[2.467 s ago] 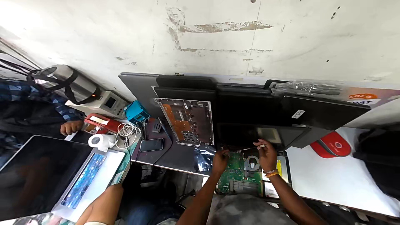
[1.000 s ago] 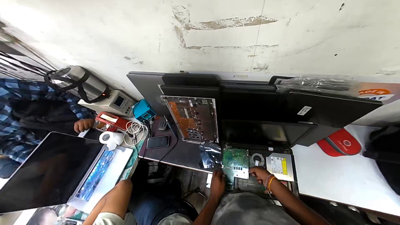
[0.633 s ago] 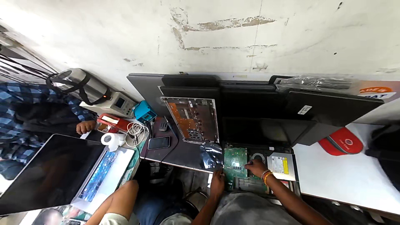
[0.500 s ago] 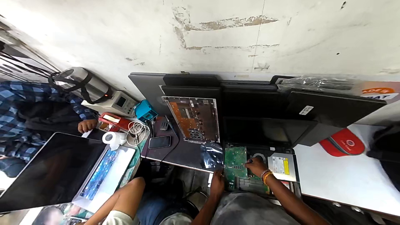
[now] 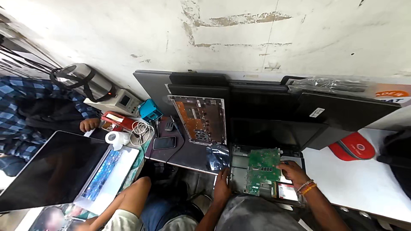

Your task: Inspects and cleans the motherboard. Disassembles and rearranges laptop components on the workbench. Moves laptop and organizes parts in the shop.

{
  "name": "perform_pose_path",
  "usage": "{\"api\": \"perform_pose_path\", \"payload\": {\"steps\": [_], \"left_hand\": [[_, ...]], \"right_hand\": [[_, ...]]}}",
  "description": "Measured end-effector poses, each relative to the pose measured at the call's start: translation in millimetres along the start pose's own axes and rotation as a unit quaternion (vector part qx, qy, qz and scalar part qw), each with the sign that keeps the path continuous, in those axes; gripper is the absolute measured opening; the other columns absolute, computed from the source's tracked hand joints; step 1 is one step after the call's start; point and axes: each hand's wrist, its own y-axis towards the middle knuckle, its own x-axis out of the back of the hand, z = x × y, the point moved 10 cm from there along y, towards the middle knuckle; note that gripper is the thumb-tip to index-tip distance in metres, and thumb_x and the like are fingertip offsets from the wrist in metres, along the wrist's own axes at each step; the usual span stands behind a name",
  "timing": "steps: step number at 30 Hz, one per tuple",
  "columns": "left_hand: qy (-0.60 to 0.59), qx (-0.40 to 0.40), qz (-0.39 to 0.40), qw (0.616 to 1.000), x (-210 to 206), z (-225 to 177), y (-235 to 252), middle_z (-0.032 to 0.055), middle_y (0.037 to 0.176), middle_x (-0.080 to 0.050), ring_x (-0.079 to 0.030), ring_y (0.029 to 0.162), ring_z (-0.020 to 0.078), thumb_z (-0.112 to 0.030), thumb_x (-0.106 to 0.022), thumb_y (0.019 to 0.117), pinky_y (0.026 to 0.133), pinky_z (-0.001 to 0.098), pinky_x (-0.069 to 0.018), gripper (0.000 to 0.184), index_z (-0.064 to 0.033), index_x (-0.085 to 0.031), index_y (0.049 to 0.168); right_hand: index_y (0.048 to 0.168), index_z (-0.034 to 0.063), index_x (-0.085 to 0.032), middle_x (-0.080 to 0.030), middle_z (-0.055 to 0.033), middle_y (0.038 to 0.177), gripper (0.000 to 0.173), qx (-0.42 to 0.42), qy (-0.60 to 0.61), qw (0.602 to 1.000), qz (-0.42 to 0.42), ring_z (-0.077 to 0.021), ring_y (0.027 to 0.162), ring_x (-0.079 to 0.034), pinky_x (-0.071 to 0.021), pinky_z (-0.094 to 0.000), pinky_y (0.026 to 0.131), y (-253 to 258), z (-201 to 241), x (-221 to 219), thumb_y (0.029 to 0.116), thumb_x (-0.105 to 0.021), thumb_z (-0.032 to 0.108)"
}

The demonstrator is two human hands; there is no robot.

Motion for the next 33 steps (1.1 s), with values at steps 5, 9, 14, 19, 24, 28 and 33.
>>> {"api": "perform_pose_path", "payload": {"steps": [5,9,14,19,24,28,33], "left_hand": [[-0.019,-0.214,0.025,0.976,10,-72,-14,0.0117,0.162,-0.041,-0.040,0.149,0.0283,-0.025,-0.076,0.0880,0.121,0.0474,-0.0375,0.070,-0.0168,-0.050,0.153],[-0.063,-0.388,-0.044,0.919,27,-123,-29,0.0033,0.143,-0.063,-0.055,0.137,0.0250,-0.001,-0.051,0.0948,0.116,0.0500,-0.0429,0.047,-0.0198,-0.069,0.134],[-0.189,-0.378,-0.093,0.902,65,-143,-17,0.0090,0.122,-0.074,-0.068,0.119,0.0206,-0.004,-0.060,0.0938,0.108,0.0402,-0.0535,0.029,-0.0055,-0.076,0.118],[-0.352,-0.222,-0.060,0.908,80,-129,3,0.0089,0.101,-0.077,-0.074,0.096,0.0113,-0.006,-0.061,0.0979,0.094,0.0336,-0.0603,0.018,0.0047,-0.074,0.105],[-0.542,-0.080,-0.037,0.836,82,-107,5,0.0096,0.086,-0.075,-0.075,0.079,0.0179,-0.002,-0.051,0.1006,0.081,0.0375,-0.0642,0.018,0.0054,-0.067,0.097],[-0.640,-0.029,-0.027,0.767,81,-105,-4,0.0129,0.086,-0.075,-0.075,0.076,0.0207,-0.005,-0.045,0.1037,0.077,0.0389,-0.0643,0.021,0.0037,-0.063,0.099],[-0.707,-0.012,-0.025,0.707,93,-127,-18,0.0151,0.087,-0.075,-0.075,0.073,0.0217,-0.007,-0.047,0.1038,0.072,0.0388,-0.0644,0.020,0.0024,-0.065,0.098]], "right_hand": [[0.072,0.0119,-0.056,-0.036,0.0056,0.049,0.022,-0.031,0.067,0.997,0.033,-0.0025,0.038,-0.028,-0.0246,-0.0184,0.038,-17,-3,5,0.0932,-0.060,0.006],[0.073,0.0128,-0.055,-0.038,0.0057,0.050,0.024,-0.053,0.125,0.989,0.053,-0.0017,0.038,-0.031,-0.0275,-0.0169,0.038,-28,10,-8,0.0961,-0.056,0.007],[0.079,0.0115,-0.058,-0.047,0.0033,0.055,0.029,-0.027,0.144,0.989,0.035,-0.0020,0.039,-0.031,-0.0275,-0.0169,0.038,-35,41,-11,0.1058,-0.053,0.022],[0.089,0.0085,-0.069,-0.068,-0.0004,0.076,0.044,0.032,0.067,0.997,0.034,-0.0013,0.041,-0.030,-0.0241,-0.0183,0.039,-32,63,-6,0.1105,-0.043,0.036],[0.097,0.0070,-0.068,-0.069,-0.0022,0.078,0.030,0.083,0.099,0.991,-0.032,-0.0012,0.041,-0.030,-0.0243,-0.0178,0.039,-39,69,18,0.1087,-0.048,0.025],[0.105,0.0059,-0.066,-0.067,-0.0027,0.080,0.020,0.110,0.109,0.986,-0.057,-0.0015,0.043,-0.031,-0.0244,-0.0175,0.039,-46,69,31,0.1070,-0.050,0.018],[0.121,0.0055,-0.070,-0.070,-0.0056,0.085,0.028,0.185,0.122,0.975,-0.001,-0.0010,0.044,-0.034,-0.0258,-0.0170,0.039,-65,87,20,0.1002,-0.056,0.018]]}}
